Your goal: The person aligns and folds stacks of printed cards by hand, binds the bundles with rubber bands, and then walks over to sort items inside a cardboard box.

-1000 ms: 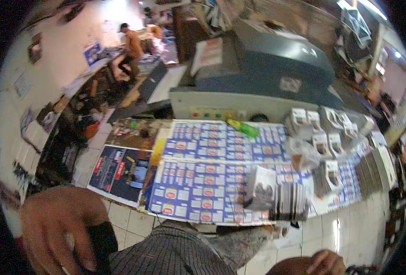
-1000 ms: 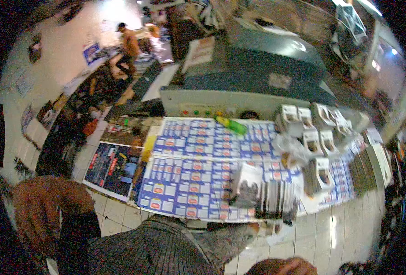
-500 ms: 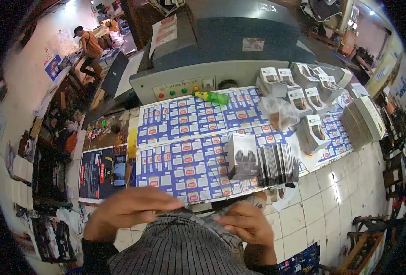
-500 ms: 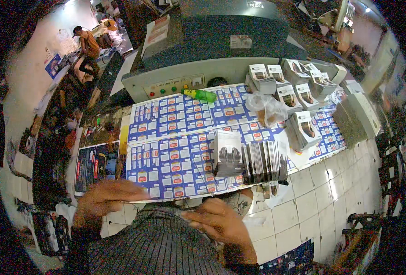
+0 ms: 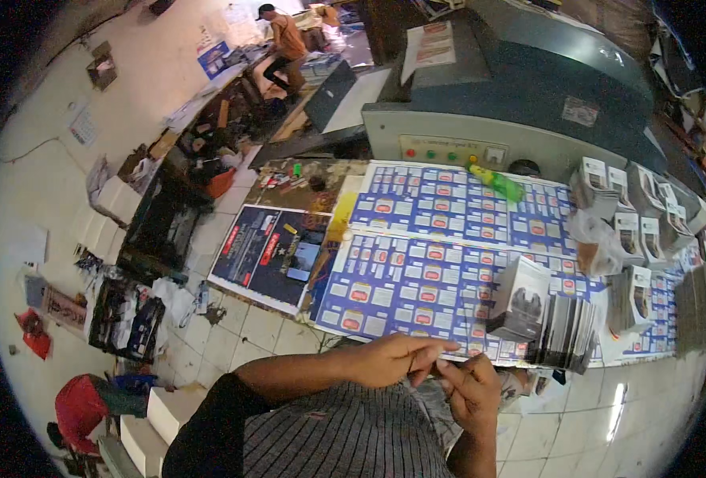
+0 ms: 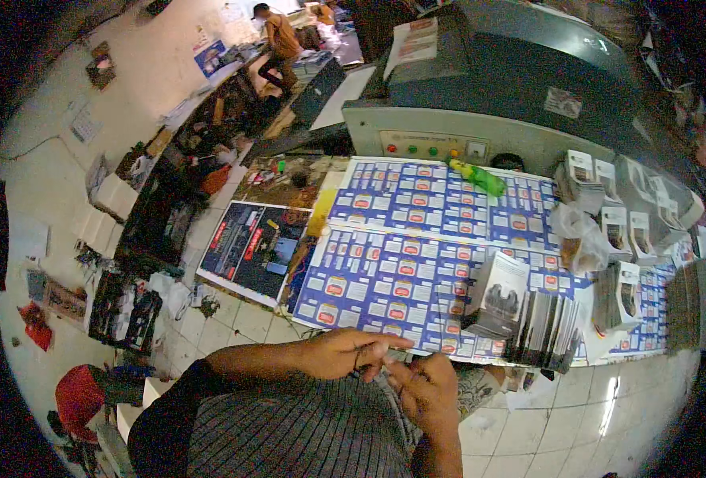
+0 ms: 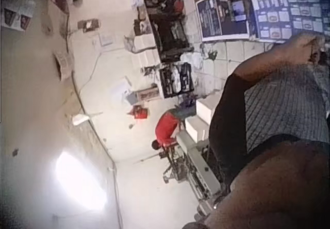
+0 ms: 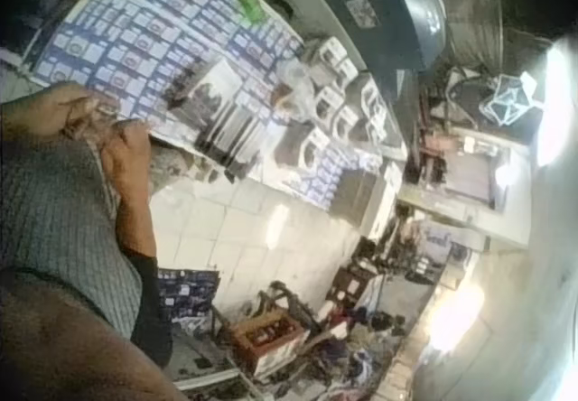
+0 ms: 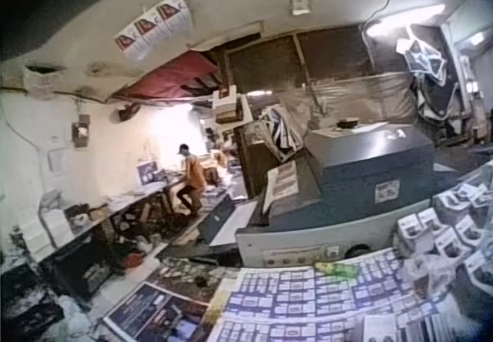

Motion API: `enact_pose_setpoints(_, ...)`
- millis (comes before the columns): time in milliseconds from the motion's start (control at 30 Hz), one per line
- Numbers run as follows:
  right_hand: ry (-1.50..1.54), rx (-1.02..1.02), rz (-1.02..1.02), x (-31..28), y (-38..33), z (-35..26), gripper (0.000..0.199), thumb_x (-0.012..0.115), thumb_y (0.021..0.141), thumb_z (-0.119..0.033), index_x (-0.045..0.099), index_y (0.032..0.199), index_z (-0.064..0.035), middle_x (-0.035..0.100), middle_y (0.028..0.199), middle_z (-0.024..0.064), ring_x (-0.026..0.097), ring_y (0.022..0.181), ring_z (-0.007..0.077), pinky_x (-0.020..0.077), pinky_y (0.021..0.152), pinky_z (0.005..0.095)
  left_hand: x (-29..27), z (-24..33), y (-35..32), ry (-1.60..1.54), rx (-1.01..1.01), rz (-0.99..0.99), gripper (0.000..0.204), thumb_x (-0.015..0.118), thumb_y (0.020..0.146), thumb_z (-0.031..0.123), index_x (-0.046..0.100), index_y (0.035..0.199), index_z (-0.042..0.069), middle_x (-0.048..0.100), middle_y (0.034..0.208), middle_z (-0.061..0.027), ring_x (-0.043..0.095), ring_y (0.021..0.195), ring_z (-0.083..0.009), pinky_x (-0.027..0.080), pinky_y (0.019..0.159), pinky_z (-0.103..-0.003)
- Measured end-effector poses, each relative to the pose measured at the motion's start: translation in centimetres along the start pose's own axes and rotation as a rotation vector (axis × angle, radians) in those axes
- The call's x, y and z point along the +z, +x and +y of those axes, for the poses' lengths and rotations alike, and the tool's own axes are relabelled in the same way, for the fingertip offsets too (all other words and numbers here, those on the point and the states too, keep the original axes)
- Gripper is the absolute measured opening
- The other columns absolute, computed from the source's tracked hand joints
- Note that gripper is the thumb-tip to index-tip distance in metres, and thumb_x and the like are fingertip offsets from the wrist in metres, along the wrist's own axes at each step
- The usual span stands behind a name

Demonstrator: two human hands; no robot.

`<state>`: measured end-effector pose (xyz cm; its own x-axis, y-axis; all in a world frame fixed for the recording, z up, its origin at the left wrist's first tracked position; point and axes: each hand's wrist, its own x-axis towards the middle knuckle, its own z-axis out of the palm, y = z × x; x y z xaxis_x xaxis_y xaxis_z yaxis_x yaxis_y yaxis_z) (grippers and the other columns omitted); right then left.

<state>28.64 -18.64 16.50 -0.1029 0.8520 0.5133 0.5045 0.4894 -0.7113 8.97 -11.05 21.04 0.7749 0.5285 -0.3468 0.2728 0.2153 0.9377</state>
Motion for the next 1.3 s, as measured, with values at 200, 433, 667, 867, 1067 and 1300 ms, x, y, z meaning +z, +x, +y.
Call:
enact_pose_setpoints(200, 0.180, -0.180, -0.142, 1.3, 0.6, 0.0, 0.034, 0.077, 0.069, -0.012, 0.071, 0.103, -0.0124, 0.066, 0.084, 0.0037, 0.060, 0.071, 0.0237, 0.0454, 0.058, 0.0370, 0.2, -3.5, 0.3, 0.237, 0.266, 0.183, 0.043, 0.036, 0.104, 0.036, 0.058, 0.126, 0.006, 0.066, 0.093, -0.0089, 0.062, 0.086, -0.0185, 0.050, 0.078, -0.034)
enact_pose_setpoints(433, 0.511, 0.034, -0.024, 0.2, -0.5, 1.0, 0.015, 0.076, 0.077, -0.010, 0.070, 0.087, -0.0009, 0.065, 0.079, 0.0107, 0.062, 0.071, 0.0209, 0.0484, 0.063, 0.0299, -1.3, 0.4, -0.8, 0.459, 0.141, -0.039, 0.040, 0.046, 0.102, 0.033, 0.054, 0.081, 0.000, 0.055, 0.069, -0.0074, 0.056, 0.065, -0.0167, 0.045, 0.061, -0.033)
enact_pose_setpoints(667, 0.580, 0.206, -0.060, 0.9, -0.3, -0.1, 0.015, 0.070, 0.074, -0.005, 0.068, 0.086, 0.0034, 0.068, 0.086, 0.0152, 0.063, 0.076, 0.0229, 0.0486, 0.068, 0.0318, -6.9, 4.7, -1.6, 0.366, 0.395, 0.196, 0.032, 0.049, 0.100, 0.027, 0.053, 0.081, 0.002, 0.056, 0.072, -0.0058, 0.058, 0.072, -0.0167, 0.047, 0.067, -0.033)
enact_pose_setpoints(867, 0.513, 0.268, -0.075, 2.0, -0.2, 1.4, 0.014, 0.069, 0.078, -0.007, 0.064, 0.086, 0.0026, 0.065, 0.086, 0.0120, 0.061, 0.081, 0.0210, 0.0475, 0.075, 0.0325, -11.9, 7.8, -1.7, 0.652, 0.580, 0.468, 0.029, 0.057, 0.095, 0.025, 0.053, 0.080, 0.001, 0.052, 0.069, -0.0130, 0.054, 0.066, -0.0299, 0.044, 0.064, -0.038)
enact_pose_setpoints(1067, 0.449, 0.453, 0.004, 0.9, -0.2, 1.6, 0.011, 0.067, 0.079, -0.006, 0.063, 0.087, 0.0002, 0.065, 0.087, 0.0122, 0.060, 0.084, 0.0215, 0.0467, 0.078, 0.0324, -16.5, 16.3, -4.2, 0.884, 0.781, 0.713, 0.035, 0.047, 0.100, 0.032, 0.059, 0.089, 0.001, 0.063, 0.088, -0.0088, 0.061, 0.083, -0.0188, 0.048, 0.075, -0.032)
enact_pose_setpoints(1300, 0.416, 0.498, 0.071, 1.0, -1.3, 3.4, 0.012, 0.067, 0.082, -0.007, 0.061, 0.089, 0.0002, 0.063, 0.087, 0.0089, 0.057, 0.078, 0.0164, 0.0458, 0.075, 0.0297, -18.3, 18.8, -6.4, 0.752, 0.901, 0.642, 0.041, 0.046, 0.101, 0.037, 0.063, 0.097, 0.001, 0.066, 0.096, -0.0072, 0.062, 0.091, -0.0167, 0.048, 0.081, -0.030)
